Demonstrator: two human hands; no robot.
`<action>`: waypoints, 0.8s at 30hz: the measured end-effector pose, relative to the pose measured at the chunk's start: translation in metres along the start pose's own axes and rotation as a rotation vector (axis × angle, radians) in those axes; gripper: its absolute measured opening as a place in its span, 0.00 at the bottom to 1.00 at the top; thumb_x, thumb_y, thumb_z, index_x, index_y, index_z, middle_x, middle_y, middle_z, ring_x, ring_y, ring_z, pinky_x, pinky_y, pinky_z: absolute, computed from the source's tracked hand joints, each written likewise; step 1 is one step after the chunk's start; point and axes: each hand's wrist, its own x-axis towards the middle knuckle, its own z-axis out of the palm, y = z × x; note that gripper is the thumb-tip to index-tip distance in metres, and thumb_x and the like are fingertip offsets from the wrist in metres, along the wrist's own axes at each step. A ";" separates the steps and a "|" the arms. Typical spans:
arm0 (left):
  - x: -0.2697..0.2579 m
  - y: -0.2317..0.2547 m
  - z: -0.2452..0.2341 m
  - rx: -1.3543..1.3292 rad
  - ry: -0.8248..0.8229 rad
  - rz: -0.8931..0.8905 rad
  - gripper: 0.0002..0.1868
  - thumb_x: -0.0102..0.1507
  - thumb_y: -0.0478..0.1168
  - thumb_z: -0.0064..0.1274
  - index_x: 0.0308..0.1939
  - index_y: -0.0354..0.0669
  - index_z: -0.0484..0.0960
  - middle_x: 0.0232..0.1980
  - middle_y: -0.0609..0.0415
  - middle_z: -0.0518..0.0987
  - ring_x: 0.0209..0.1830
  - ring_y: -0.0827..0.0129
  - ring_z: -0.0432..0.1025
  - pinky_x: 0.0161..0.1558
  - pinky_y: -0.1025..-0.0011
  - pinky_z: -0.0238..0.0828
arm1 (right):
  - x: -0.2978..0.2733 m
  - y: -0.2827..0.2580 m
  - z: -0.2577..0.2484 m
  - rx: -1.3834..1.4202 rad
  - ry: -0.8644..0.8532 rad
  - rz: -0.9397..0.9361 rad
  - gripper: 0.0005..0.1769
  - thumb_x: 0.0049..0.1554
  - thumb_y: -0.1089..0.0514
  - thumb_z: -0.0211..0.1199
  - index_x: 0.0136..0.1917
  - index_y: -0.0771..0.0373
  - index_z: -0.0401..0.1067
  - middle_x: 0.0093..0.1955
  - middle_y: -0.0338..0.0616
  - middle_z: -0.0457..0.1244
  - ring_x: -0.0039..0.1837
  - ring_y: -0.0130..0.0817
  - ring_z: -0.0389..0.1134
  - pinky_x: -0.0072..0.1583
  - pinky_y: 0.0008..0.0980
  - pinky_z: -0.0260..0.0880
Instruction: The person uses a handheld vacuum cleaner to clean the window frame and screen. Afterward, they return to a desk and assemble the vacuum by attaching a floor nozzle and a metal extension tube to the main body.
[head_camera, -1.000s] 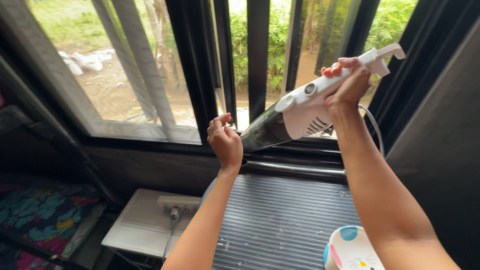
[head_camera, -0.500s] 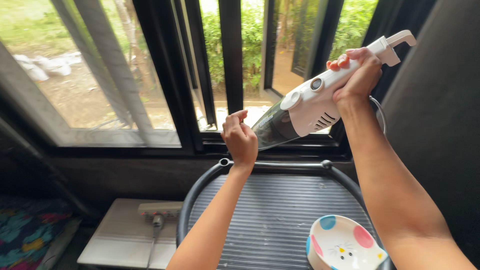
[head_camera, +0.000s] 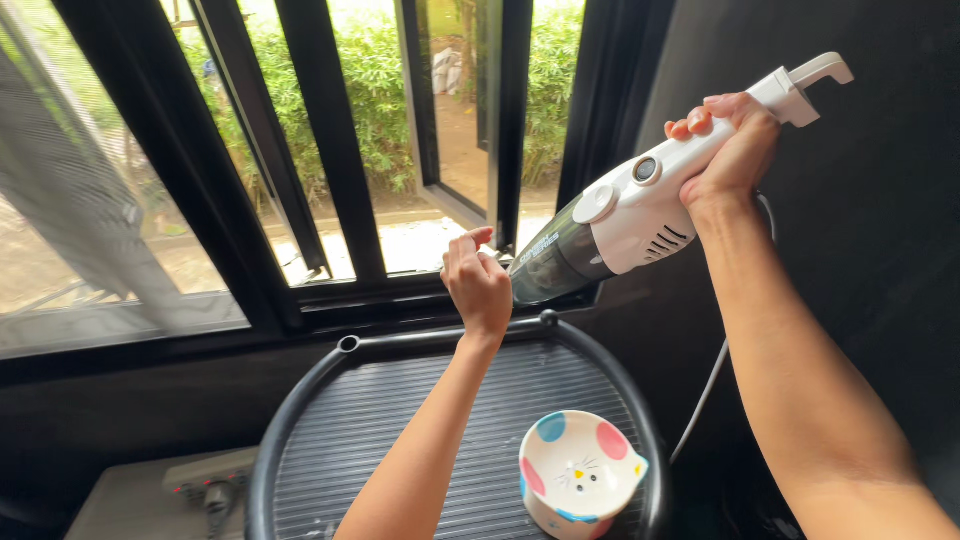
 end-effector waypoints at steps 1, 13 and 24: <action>-0.002 0.003 0.005 -0.007 -0.003 -0.002 0.17 0.60 0.26 0.42 0.47 0.41 0.81 0.48 0.53 0.80 0.52 0.59 0.72 0.59 0.59 0.61 | 0.001 -0.006 -0.004 -0.013 0.002 -0.011 0.11 0.45 0.63 0.62 0.38 0.62 0.61 0.29 0.43 0.57 0.33 0.38 0.60 0.52 0.45 0.75; -0.014 0.017 0.035 -0.050 -0.008 -0.003 0.16 0.60 0.26 0.41 0.46 0.40 0.82 0.46 0.50 0.81 0.50 0.58 0.73 0.56 0.59 0.65 | 0.009 -0.056 -0.046 -0.143 0.017 -0.149 0.09 0.45 0.62 0.63 0.37 0.63 0.63 0.29 0.44 0.58 0.34 0.40 0.63 0.54 0.47 0.77; -0.011 0.008 0.026 -0.088 0.000 -0.066 0.17 0.60 0.25 0.40 0.46 0.38 0.82 0.47 0.49 0.81 0.51 0.59 0.75 0.57 0.61 0.69 | 0.004 -0.075 -0.044 -0.023 0.001 -0.217 0.10 0.45 0.63 0.65 0.35 0.61 0.62 0.29 0.45 0.58 0.34 0.41 0.63 0.54 0.48 0.75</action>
